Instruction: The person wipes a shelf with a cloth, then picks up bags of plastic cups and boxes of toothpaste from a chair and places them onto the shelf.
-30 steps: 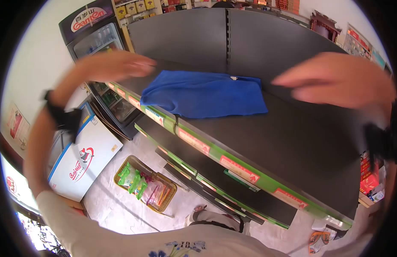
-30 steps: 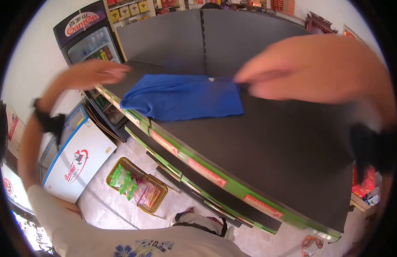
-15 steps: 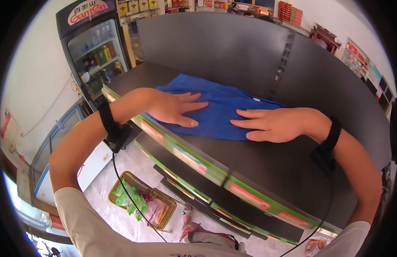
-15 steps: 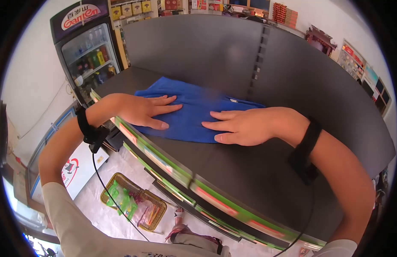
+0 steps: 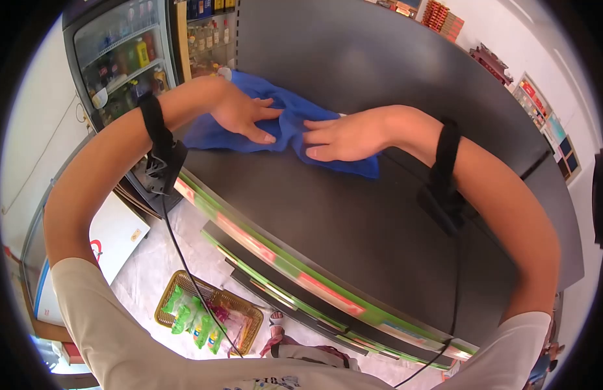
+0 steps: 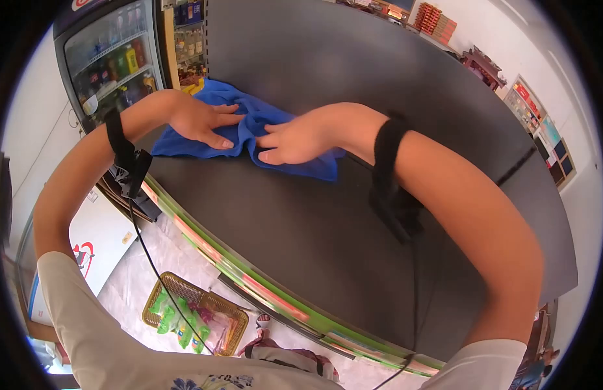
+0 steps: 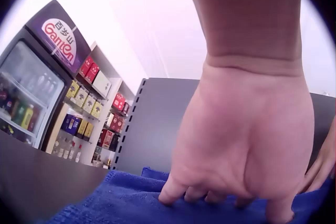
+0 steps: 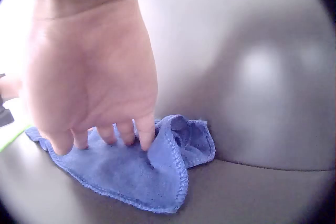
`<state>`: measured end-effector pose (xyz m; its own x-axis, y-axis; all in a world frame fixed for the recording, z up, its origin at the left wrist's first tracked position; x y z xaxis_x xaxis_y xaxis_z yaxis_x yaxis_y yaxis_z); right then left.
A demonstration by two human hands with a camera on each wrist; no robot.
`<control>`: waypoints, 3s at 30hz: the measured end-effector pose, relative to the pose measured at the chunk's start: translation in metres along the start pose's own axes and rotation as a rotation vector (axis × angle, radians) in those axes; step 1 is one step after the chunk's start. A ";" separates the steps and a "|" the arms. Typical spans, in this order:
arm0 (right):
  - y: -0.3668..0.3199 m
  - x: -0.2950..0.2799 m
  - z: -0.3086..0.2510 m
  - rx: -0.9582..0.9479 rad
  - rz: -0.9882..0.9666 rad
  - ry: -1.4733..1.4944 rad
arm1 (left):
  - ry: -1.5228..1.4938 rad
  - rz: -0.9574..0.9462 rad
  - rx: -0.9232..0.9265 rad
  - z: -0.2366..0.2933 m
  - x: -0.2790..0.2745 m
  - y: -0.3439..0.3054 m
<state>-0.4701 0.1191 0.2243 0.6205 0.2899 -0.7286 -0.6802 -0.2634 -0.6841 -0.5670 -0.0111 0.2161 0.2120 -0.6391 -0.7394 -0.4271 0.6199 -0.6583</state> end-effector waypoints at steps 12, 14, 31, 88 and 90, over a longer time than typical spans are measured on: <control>0.036 -0.025 -0.036 -0.128 0.224 -0.051 | -0.093 0.099 -0.179 -0.051 0.058 -0.071; 0.034 -0.024 -0.041 -0.151 0.228 -0.089 | -0.138 0.078 -0.210 -0.042 0.065 -0.078; -0.182 0.154 -0.034 -0.140 -0.098 0.019 | 0.116 0.087 -0.009 0.306 -0.021 -0.068; -0.169 0.146 -0.031 0.034 -0.038 -0.104 | -0.217 0.359 0.127 0.237 -0.020 -0.073; -0.197 0.164 -0.026 0.010 -0.088 0.076 | -0.037 0.458 0.196 0.265 -0.027 -0.069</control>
<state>-0.2241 0.1945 0.2382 0.7056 0.2407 -0.6665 -0.6255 -0.2305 -0.7454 -0.3104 0.0836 0.2442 0.0739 -0.2667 -0.9609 -0.3107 0.9095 -0.2763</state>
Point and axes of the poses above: each hand's wrist, its own y-axis towards the middle knuckle, its own x-axis out of the palm, z = x × y, the point moved 7 cm from there along y, towards the middle knuckle, and after that the axes turned 12 degrees about -z, right-handed, at the moved point
